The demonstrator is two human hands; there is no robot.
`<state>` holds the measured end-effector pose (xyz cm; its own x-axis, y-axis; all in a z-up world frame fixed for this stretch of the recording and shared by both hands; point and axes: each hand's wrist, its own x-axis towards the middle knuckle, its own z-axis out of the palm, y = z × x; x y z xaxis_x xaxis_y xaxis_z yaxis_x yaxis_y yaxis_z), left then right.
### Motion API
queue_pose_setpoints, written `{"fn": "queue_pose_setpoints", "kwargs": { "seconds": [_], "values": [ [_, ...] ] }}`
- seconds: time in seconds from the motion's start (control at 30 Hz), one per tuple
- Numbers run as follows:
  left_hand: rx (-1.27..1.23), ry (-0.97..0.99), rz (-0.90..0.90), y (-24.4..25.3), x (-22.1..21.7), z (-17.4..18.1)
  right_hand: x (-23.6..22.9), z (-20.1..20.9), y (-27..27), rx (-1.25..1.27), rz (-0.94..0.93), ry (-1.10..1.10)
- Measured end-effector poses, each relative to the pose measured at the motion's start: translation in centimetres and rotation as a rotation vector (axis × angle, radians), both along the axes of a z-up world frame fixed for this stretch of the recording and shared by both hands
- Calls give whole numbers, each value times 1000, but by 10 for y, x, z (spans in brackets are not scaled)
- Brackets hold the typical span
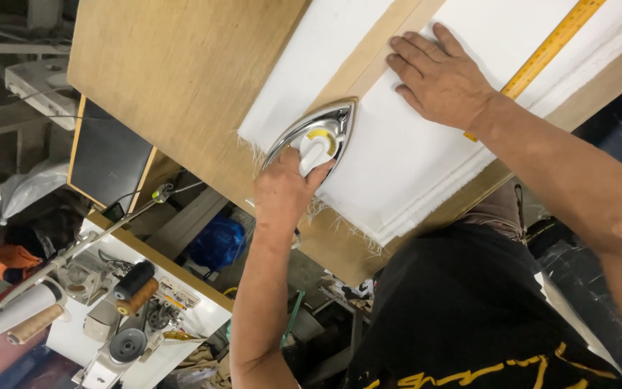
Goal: The person irons a white fabric on a wooden table using an electric iron. They use a ruler to measure and align the fabric, then place a brown paper template on top and iron over it. The person also handles a smaller white paper piece, placing it on the template before ironing.
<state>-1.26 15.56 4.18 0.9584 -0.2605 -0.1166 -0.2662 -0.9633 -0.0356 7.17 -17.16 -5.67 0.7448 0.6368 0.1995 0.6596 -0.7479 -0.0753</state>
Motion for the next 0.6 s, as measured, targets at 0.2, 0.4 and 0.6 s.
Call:
{"fn": "queue_pose_setpoints", "kwargs": {
  "seconds": [0.2, 0.4, 0.6],
  "values": [
    [-66, -41, 100, -10, 5, 2, 12, -1, -7, 62, -29, -88],
    [-43, -44, 82, -18, 11, -1, 23, -6, -13, 147, -51, -88],
    [20, -80, -8, -30, 19, 5, 46, 0, -21, 192, -136, -169]
  ]
}}
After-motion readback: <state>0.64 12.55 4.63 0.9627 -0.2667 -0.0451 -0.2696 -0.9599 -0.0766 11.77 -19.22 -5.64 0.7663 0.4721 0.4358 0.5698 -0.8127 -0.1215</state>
